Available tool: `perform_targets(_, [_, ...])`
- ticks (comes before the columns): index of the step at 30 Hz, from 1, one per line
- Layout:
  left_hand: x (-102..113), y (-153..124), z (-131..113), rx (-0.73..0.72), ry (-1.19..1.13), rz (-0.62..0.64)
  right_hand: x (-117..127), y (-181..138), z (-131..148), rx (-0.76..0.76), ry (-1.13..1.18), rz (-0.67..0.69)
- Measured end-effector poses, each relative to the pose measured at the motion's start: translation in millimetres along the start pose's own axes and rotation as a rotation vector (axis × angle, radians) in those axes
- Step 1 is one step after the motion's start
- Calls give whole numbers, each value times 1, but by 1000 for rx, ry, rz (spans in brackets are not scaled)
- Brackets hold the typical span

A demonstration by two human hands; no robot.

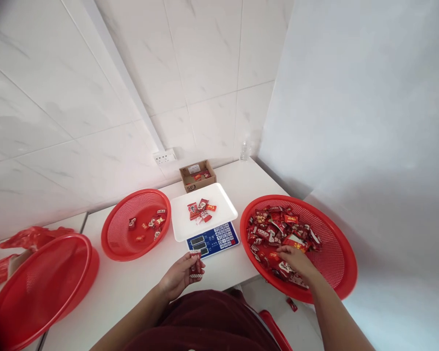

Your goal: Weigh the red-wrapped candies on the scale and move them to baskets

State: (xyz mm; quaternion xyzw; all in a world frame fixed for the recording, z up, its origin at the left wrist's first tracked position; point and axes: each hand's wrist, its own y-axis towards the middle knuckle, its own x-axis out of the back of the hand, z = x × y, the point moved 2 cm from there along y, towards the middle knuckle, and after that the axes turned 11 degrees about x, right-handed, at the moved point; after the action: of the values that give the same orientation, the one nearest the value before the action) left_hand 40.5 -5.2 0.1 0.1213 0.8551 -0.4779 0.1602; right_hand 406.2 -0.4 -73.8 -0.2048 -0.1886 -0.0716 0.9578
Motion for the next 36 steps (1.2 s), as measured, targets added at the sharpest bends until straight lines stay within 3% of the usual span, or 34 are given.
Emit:
perform_targets(5, [0, 0, 0, 3, 13, 0, -17, 1, 50, -2, 370, -19])
perform_targets(8, [0, -1, 1, 3, 18, 1, -53, 17, 90, 146, 291, 21])
perform_targets(13, [4, -6, 0, -22, 10, 2, -128, 46, 142, 142, 326, 171])
perform_targets(18, [17, -12, -1, -57, -18, -18, -156, 49, 157, 210, 293, 222])
perform_targets(21, [24, -13, 1, -61, -31, -26, -152, 31, 142, 145, 274, 270])
perform_targets(25, [26, -12, -1, -63, -14, -12, -127, 2, 109, 61, 482, 288])
perform_targets(28, [24, -11, -5, -61, 14, 3, -93, -6, 78, -13, 614, 126])
perform_targets(32, [17, -5, -9, -44, 66, 22, -47, -4, 31, -83, 535, -176])
perform_targets(36, [9, 0, -11, -48, 138, 58, -25, -4, -11, -148, 518, -410])
